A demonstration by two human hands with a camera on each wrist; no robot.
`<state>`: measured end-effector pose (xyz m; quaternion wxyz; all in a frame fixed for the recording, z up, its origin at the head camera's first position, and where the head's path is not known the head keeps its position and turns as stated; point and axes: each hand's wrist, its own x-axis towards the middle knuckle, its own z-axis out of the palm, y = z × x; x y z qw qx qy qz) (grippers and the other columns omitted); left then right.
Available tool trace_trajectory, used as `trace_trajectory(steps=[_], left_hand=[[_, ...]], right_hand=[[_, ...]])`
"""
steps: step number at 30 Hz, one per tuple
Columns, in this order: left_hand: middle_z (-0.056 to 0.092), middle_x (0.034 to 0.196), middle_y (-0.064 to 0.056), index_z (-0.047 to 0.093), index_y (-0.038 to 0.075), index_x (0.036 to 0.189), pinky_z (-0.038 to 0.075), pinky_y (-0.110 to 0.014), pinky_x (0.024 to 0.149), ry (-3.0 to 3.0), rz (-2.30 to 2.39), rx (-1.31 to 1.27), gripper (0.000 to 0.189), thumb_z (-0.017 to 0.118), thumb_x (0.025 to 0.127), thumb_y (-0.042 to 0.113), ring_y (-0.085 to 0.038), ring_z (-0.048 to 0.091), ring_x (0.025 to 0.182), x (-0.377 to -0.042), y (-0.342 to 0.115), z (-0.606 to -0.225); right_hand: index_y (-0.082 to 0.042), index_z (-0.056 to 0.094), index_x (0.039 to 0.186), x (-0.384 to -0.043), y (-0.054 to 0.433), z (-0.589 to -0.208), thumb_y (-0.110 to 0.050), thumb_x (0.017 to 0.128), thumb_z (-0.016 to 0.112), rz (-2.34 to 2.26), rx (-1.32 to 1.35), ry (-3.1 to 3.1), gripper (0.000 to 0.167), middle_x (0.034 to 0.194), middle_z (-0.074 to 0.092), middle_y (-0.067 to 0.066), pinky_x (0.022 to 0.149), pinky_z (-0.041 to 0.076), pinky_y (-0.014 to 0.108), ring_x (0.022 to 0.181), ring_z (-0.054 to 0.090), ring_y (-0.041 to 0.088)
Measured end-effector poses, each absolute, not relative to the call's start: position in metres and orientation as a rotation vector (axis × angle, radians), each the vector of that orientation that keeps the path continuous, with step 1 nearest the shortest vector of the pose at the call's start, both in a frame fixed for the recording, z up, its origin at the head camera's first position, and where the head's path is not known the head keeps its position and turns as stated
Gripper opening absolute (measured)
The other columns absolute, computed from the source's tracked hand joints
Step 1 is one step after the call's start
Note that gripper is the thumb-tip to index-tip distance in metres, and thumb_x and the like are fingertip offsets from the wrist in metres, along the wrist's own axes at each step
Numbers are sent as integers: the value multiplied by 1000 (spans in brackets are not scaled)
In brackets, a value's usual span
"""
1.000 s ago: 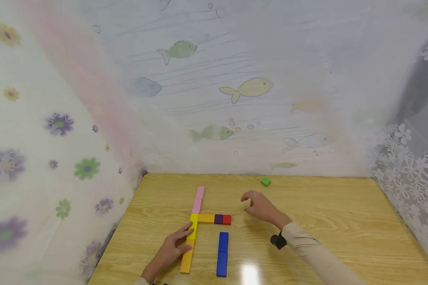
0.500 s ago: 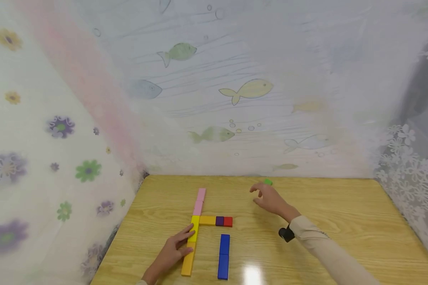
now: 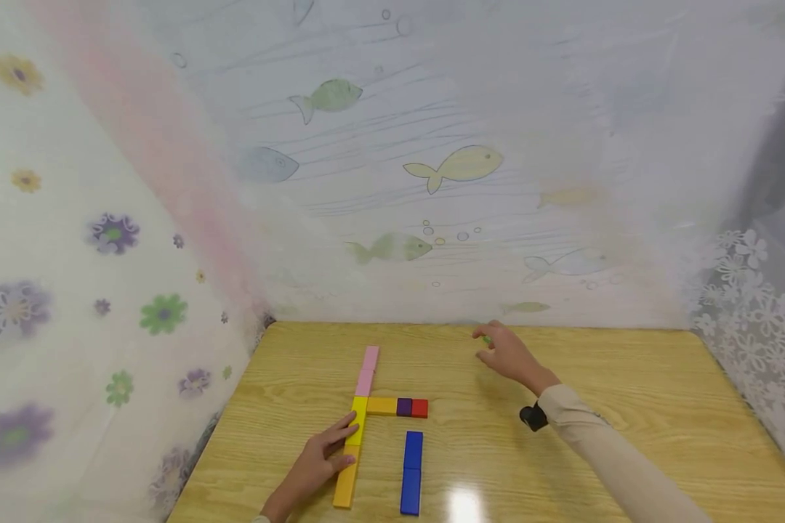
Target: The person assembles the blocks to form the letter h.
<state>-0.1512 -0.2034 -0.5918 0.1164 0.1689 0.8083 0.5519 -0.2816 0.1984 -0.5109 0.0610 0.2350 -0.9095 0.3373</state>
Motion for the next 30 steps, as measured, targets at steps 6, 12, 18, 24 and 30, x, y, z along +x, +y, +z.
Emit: trace_trajectory(steps=[6,12,18,24,30], left_hand=[[34,150,-9,51,2,135,38,-33,104,2413,1584,486,54,69,85,13,-33,30,136,-151,-203,-593],[33,150,-7,51,3,135,38,-34,105,2404,1594,469,54,69,85,14,-31,30,137,-149,-204,-596],[33,151,-4,51,6,135,35,-36,107,2412,1571,427,54,69,85,17,-30,29,137,-149,-203,-596],[32,151,-4,51,6,136,34,-36,107,2411,1574,446,55,69,85,17,-30,29,138,-150,-203,-593],[32,151,-3,50,8,136,34,-35,107,2393,1580,455,53,69,86,15,-29,28,138,-152,-204,-593]], right_hand=[[6,62,110,-289,203,-515,0,82,69,1036,665,-2776,30,107,57,23,61,50,33,74,56,22],[9,61,110,-298,203,-524,-1,82,68,1010,626,-2785,30,107,56,26,60,50,34,72,54,22],[12,58,112,-305,207,-533,-2,83,68,938,596,-2802,34,109,53,31,73,53,51,84,59,37],[13,55,114,-313,210,-541,-4,84,68,908,537,-2830,37,107,52,33,71,52,50,80,57,33],[13,50,120,-316,211,-552,-7,86,67,943,398,-2873,43,110,48,35,74,51,52,87,56,38]])
